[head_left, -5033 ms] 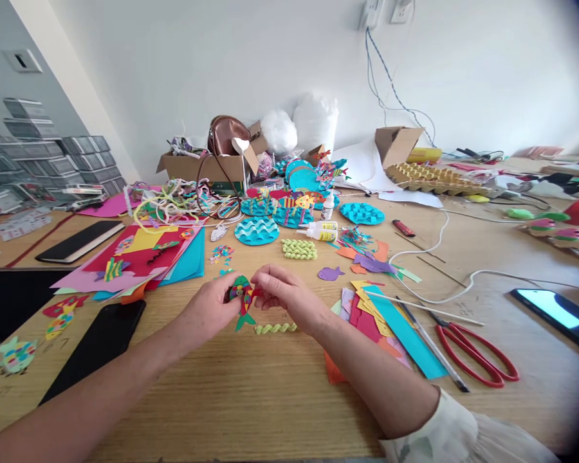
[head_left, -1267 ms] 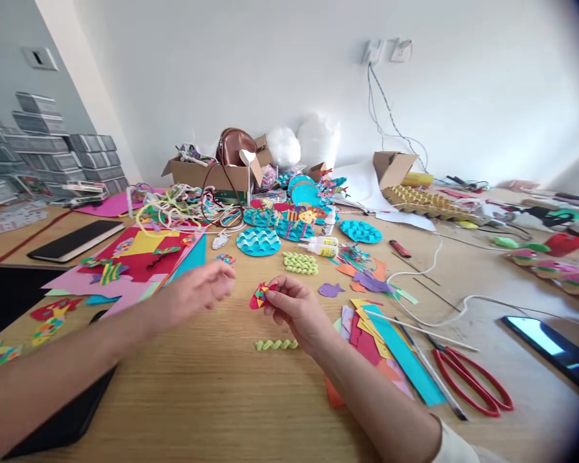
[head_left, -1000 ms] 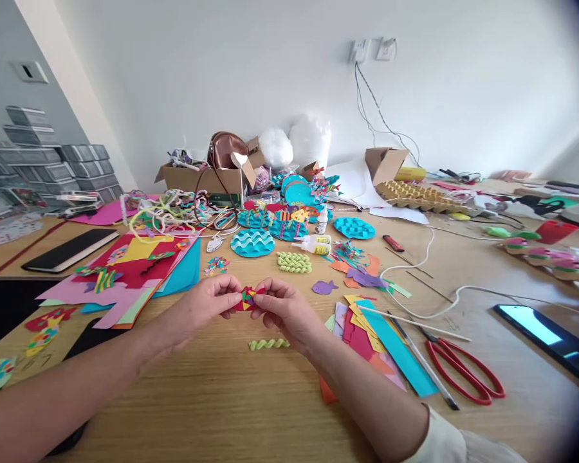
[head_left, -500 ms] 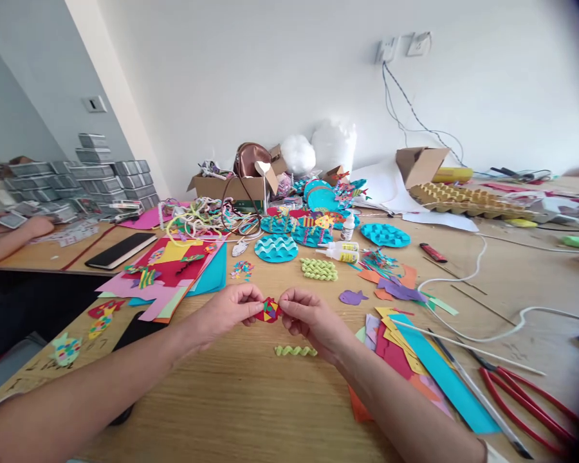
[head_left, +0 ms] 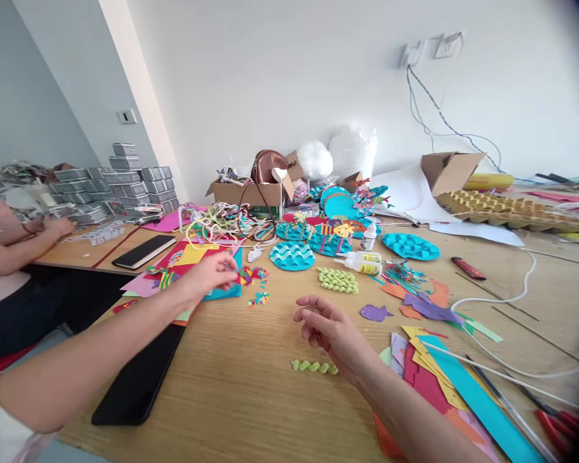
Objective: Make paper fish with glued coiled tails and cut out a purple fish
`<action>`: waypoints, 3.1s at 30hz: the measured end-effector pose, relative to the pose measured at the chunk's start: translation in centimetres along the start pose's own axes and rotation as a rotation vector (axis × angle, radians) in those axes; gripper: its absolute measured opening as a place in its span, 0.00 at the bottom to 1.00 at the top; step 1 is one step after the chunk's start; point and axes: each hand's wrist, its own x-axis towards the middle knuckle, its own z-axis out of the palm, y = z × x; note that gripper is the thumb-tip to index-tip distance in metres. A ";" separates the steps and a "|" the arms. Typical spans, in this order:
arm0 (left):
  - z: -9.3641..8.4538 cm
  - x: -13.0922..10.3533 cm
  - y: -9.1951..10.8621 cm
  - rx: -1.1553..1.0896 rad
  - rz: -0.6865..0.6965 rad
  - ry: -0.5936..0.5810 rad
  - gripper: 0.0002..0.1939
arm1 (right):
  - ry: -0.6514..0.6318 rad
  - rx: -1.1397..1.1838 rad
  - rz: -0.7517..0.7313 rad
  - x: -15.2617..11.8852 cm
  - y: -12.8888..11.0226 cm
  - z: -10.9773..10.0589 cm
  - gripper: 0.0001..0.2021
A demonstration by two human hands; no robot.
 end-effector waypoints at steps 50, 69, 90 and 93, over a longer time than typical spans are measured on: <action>-7.8 7.5 -4.3 1.163 0.576 -0.059 0.12 | -0.108 -0.201 0.118 0.3 0.5 0.0 0.17; -18.3 -7.7 -7.8 0.989 -0.212 -0.180 0.07 | -0.159 -0.320 0.070 -0.2 0.8 0.5 0.20; -17.4 -7.9 -9.4 0.925 -0.259 -0.081 0.14 | -0.192 -0.379 0.084 -0.1 1.1 0.1 0.16; -17.6 -8.1 -9.7 0.904 -0.263 -0.102 0.28 | -0.204 -0.387 0.092 -0.2 1.1 0.2 0.16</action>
